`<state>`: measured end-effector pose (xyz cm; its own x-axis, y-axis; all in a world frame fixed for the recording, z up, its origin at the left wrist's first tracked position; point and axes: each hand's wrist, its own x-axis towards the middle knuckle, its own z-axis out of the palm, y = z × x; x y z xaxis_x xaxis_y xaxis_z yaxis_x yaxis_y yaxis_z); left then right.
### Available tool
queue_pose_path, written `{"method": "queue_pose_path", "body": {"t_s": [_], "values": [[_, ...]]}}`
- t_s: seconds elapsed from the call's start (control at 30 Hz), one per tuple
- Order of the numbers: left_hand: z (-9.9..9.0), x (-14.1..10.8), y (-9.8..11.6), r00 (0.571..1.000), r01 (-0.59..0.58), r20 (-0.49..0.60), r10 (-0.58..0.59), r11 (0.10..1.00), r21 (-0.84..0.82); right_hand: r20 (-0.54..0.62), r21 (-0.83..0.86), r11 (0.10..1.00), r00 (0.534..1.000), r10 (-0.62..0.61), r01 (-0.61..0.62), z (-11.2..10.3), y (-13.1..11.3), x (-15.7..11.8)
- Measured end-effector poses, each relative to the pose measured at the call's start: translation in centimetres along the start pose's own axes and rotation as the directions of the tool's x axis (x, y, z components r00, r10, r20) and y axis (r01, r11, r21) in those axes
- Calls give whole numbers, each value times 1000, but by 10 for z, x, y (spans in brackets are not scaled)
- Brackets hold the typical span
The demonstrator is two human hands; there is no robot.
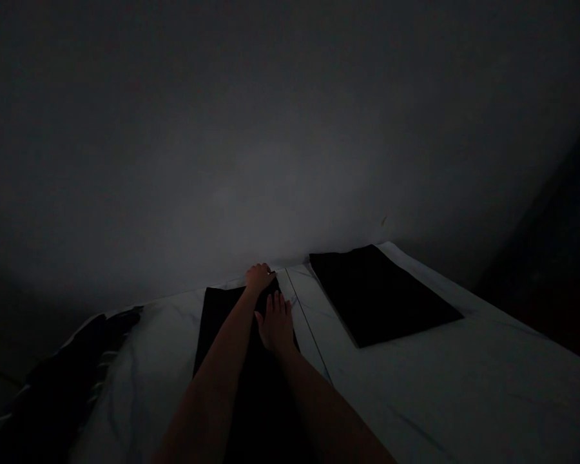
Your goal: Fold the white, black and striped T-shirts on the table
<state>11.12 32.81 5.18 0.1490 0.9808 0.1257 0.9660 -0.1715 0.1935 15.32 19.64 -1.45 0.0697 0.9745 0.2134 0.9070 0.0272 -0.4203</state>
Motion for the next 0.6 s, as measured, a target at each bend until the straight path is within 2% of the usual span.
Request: {"method": "queue_pose_path", "body": {"t_s": [0.13,0.27,0.6], "values": [[16,16,4,999,22,37,-20,998,-56,-29,43,999,1000,4,-3,-3,0,-1],[27,24,-2,999,45,15,-43,989,-141,-38,85,996,999,3,0,-3,0,0],[31,35,-12,996,-38,-86,13,954,-297,-36,116,993,999,13,-9,0,1,1]]}}
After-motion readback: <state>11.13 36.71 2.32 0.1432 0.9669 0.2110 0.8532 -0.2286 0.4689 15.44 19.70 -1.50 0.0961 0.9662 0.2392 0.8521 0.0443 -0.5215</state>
